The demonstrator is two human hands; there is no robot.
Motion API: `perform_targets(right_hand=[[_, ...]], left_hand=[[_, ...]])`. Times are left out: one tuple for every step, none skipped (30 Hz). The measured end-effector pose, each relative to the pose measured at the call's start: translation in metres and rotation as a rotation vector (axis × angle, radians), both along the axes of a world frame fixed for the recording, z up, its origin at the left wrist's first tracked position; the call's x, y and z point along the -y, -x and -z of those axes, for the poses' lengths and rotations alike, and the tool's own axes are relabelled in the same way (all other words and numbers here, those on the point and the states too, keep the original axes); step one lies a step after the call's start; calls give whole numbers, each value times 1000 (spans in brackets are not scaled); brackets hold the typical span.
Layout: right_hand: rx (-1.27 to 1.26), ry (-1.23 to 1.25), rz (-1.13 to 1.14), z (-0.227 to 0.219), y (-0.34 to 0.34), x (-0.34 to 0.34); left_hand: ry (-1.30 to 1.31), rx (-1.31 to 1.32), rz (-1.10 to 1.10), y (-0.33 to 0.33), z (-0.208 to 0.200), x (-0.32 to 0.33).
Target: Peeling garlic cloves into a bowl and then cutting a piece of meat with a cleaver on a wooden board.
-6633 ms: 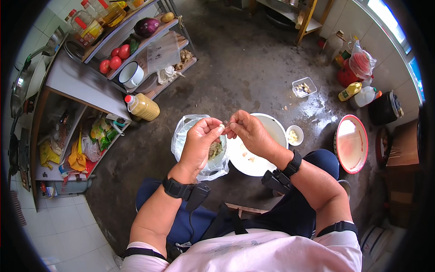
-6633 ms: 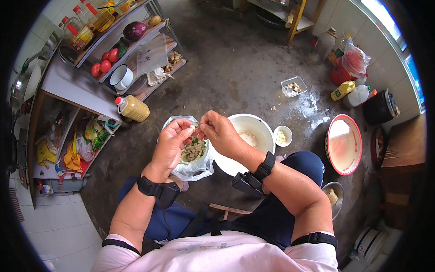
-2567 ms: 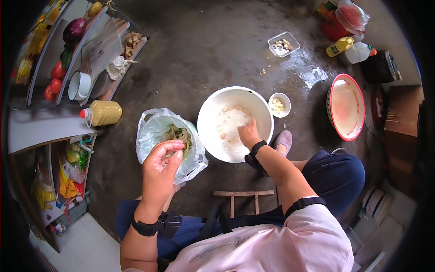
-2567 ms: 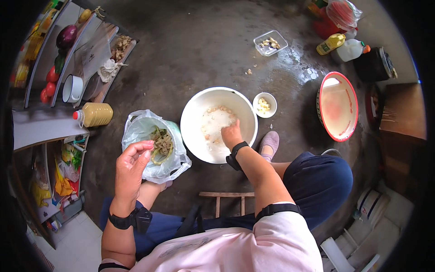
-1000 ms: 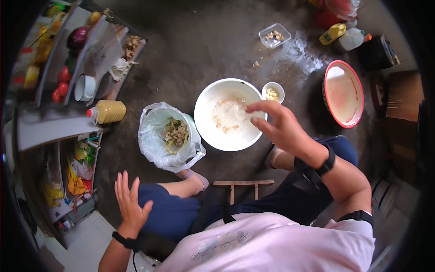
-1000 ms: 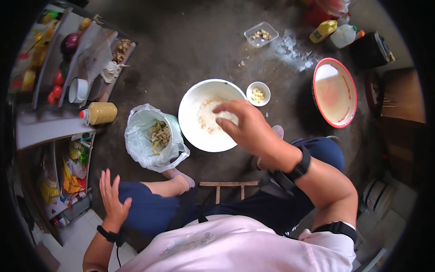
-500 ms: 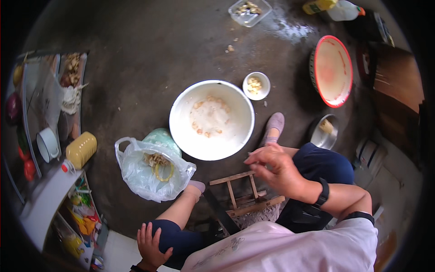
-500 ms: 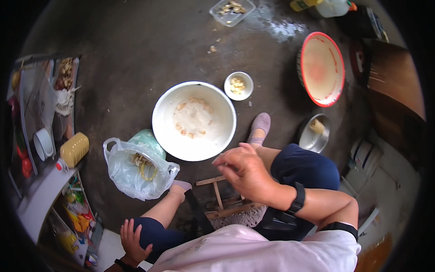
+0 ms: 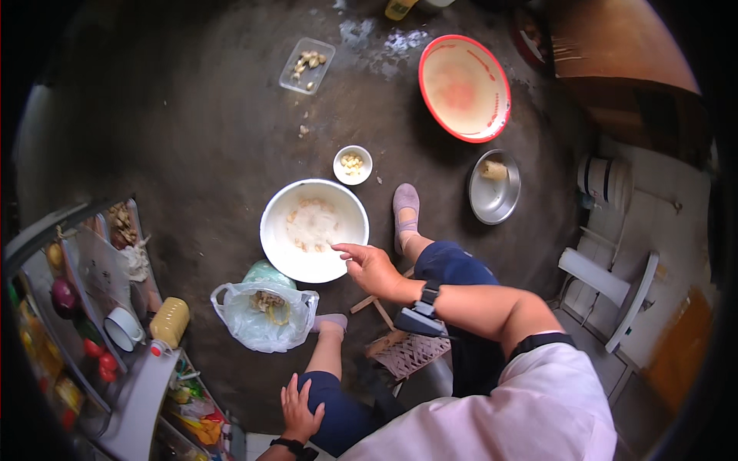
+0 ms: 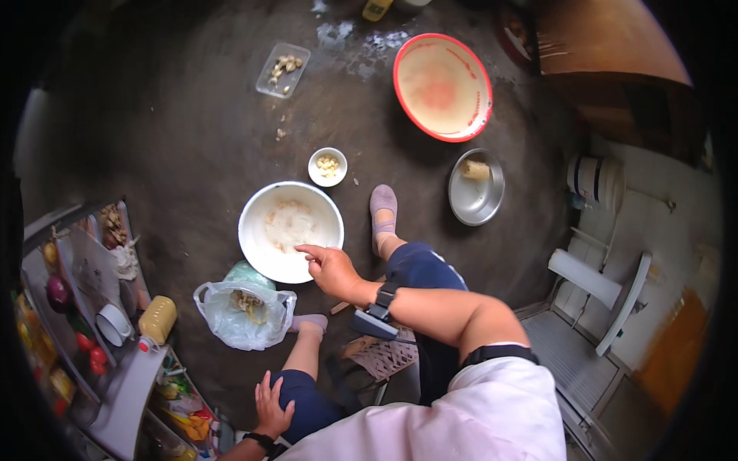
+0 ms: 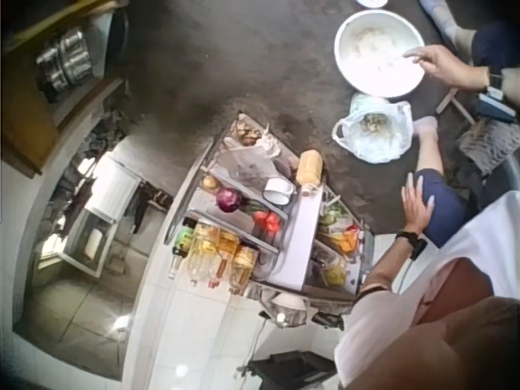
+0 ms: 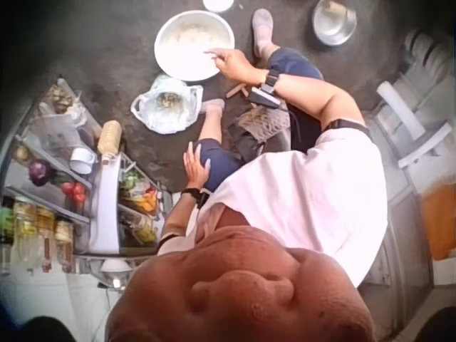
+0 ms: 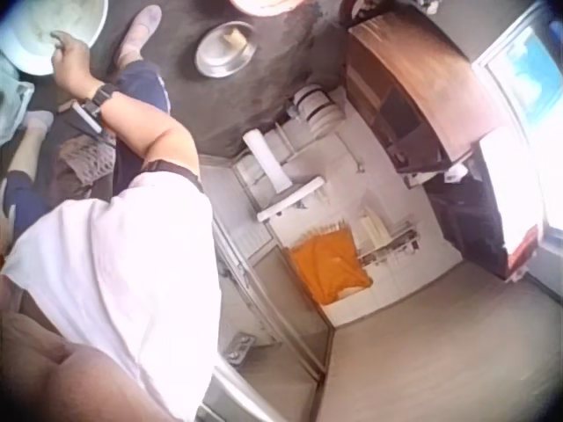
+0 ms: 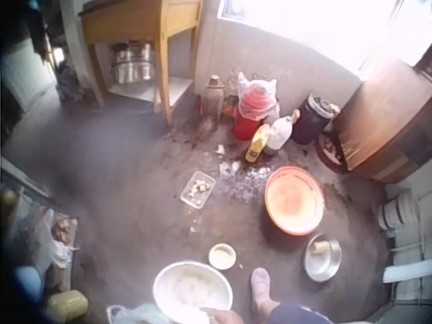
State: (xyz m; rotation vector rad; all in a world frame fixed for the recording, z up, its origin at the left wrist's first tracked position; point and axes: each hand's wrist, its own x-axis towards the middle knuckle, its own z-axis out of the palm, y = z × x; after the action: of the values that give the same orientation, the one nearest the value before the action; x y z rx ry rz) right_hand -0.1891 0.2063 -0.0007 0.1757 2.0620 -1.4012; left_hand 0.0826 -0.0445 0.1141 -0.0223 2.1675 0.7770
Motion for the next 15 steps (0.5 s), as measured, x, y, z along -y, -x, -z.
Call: perform_targets(right_hand=[[-166,-68,-32,-1,-7,-4],[-124,-71,-8,1,-16,-11],[-72,-77,19,1,-29,-17],[-21,-83,48,-8,-35,-23],[11,-76,-64,-41,-22,-29],[-6,-73,-42,-60,-12,-41],[-84,54,62,-79,-3,-54],[-171,175,165,-99,10,-74],[-158,133,204,-120,26,-98],[-145,93,244,-143,39,-128],[-190,-82,235,-162,46,-165],[-232,-245,223,-179,51,-198],[-168,-305,274,-199,54,-233],[-103,-359,326,-219,54,-265],[-113,-431,368,-240,50,-295]], left_hand=[[46,7,-5,2,-1,-5],[87,11,-6,5,0,-10],[93,-6,13,6,0,-16],[194,12,0,6,-2,-21],[300,35,-18,4,-11,-21],[304,14,1,6,-25,-23],[315,43,-58,8,-39,-25],[318,64,-114,14,-52,-26],[343,79,-185,18,-69,-26],[373,90,-247,24,-88,-24],[389,29,-289,33,-104,-23],[414,-33,-341,39,-122,-18],[438,-88,-362,45,-137,-11],[462,-144,-386,48,-152,-3],[495,-203,-472,47,-159,3]])
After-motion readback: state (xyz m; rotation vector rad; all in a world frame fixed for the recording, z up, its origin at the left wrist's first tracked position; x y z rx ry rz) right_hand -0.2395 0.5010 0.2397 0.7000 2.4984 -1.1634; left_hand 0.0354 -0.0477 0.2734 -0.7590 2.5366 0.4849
